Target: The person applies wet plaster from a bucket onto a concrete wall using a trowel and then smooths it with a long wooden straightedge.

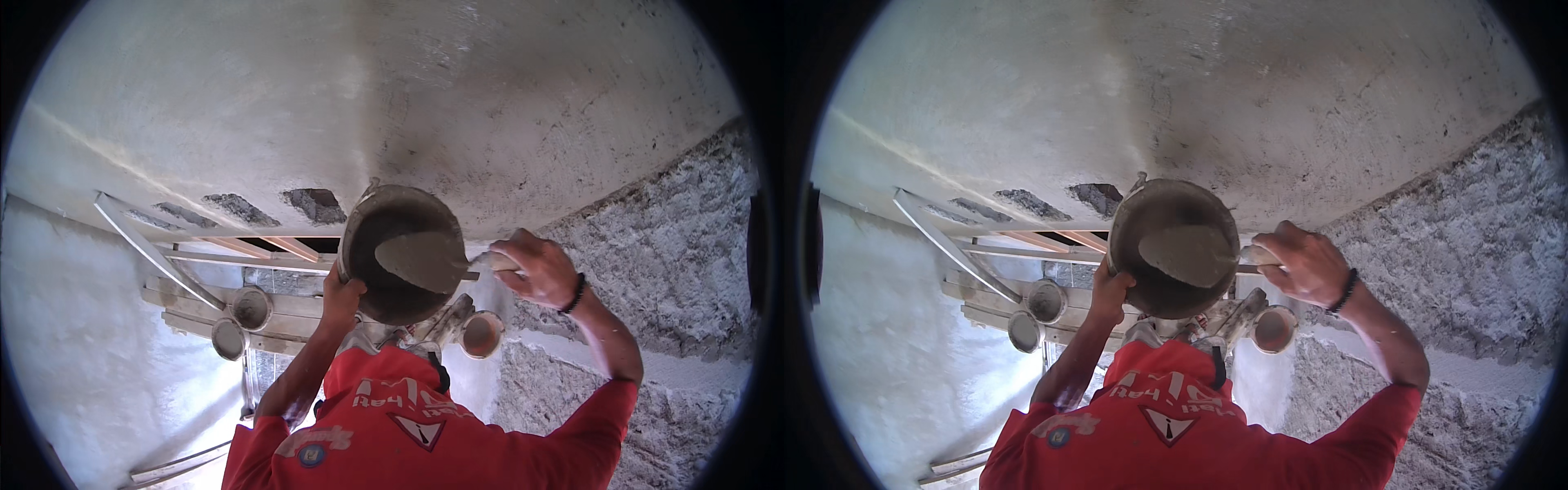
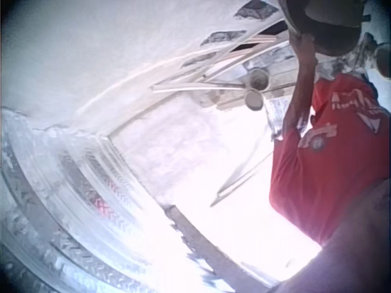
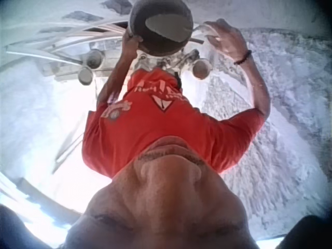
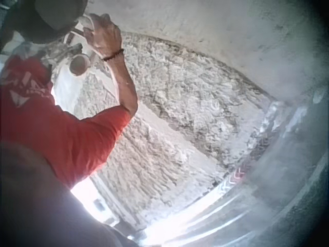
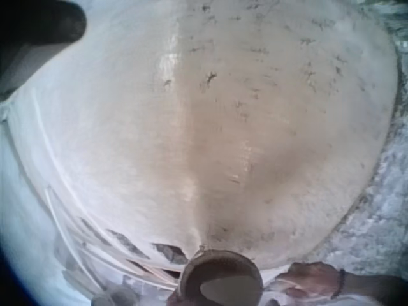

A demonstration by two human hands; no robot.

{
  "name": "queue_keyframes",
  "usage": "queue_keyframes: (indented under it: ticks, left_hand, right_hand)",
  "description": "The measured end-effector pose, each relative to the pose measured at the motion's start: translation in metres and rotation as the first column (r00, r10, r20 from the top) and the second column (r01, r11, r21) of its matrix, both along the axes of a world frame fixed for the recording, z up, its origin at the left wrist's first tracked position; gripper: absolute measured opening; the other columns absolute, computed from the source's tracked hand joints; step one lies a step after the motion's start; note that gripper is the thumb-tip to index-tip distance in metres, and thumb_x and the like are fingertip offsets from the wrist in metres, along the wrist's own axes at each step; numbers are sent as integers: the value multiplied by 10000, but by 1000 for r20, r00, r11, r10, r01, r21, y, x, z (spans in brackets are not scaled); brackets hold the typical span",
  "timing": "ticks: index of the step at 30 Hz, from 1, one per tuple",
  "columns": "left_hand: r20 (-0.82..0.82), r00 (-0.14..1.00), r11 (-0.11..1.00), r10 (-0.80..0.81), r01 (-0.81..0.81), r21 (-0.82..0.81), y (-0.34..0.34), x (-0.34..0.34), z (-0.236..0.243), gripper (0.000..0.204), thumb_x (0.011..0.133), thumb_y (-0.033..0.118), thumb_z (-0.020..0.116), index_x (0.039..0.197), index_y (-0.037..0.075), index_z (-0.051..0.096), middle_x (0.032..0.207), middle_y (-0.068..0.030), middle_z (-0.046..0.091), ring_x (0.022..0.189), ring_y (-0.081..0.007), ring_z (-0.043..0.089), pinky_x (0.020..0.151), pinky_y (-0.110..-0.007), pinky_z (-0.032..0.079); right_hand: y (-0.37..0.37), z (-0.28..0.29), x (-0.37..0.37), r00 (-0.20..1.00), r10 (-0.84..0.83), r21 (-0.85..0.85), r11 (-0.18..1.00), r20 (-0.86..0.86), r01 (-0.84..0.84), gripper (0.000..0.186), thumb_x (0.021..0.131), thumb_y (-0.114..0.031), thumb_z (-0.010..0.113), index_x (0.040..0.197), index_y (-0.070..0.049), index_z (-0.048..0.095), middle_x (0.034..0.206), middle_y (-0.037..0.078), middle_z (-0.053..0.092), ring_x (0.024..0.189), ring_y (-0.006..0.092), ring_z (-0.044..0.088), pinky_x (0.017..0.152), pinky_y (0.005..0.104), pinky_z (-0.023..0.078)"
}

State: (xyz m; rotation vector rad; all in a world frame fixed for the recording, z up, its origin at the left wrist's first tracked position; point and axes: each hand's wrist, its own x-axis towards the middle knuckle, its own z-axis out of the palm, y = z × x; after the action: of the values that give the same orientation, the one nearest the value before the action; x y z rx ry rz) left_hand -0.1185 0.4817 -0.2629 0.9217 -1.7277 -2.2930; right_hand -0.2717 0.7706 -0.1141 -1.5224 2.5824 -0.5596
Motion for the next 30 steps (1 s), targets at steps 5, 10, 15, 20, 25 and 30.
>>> queue_keyframes:
  ticks: [5,10,15,20,25,30]
  left_hand:
    - [30,994,994,104,-104,-15,-22,17,-18,471,637,-24,487,1103,-11,553,886,-45,584,745,-113,530,649,-246,444]
    - [136,991,1000,20,-19,-10,-33,17,-30,516,623,-12,492,1136,-9,538,913,-61,589,770,-126,553,640,-251,460]
    - [91,993,996,82,-77,-54,-43,20,-39,506,633,-13,485,1135,-30,544,956,-78,606,846,-148,563,724,-267,465]
    - [-34,999,999,-31,30,-32,-32,1,-36,529,628,4,511,1155,-11,544,934,-75,621,843,-168,585,757,-299,472]
    - [9,972,921,-235,226,-318,-1,-25,-38,673,659,54,539,1328,55,462,978,-169,661,897,-250,651,802,-339,487]
    - [181,904,750,-388,424,-508,41,-42,-17,767,688,82,585,1412,209,362,1034,-227,637,964,-392,614,868,-450,474]
  right_hand:
    - [-29,40,-23,980,128,68,988,154,-140,321,779,-215,673,1042,-42,613,744,133,595,665,292,615,638,381,519]
    - [-43,-14,-94,985,-158,269,954,75,133,257,838,-240,624,1013,-53,620,749,120,654,668,245,644,622,360,525]
    - [-32,98,-91,968,-115,-174,982,-222,77,209,886,-173,596,1059,-56,607,864,103,669,661,156,642,493,229,515]
    - [-7,89,-51,998,-56,34,998,5,55,252,835,-134,624,1068,-44,600,917,107,652,703,189,637,598,319,549]
    - [5,-21,1,988,-130,393,907,-87,154,223,773,-199,636,973,-104,621,853,121,561,739,270,611,621,407,500]
    - [-22,-85,27,861,-114,464,803,-495,373,123,765,-147,559,836,-83,636,842,122,595,767,265,587,653,387,482]
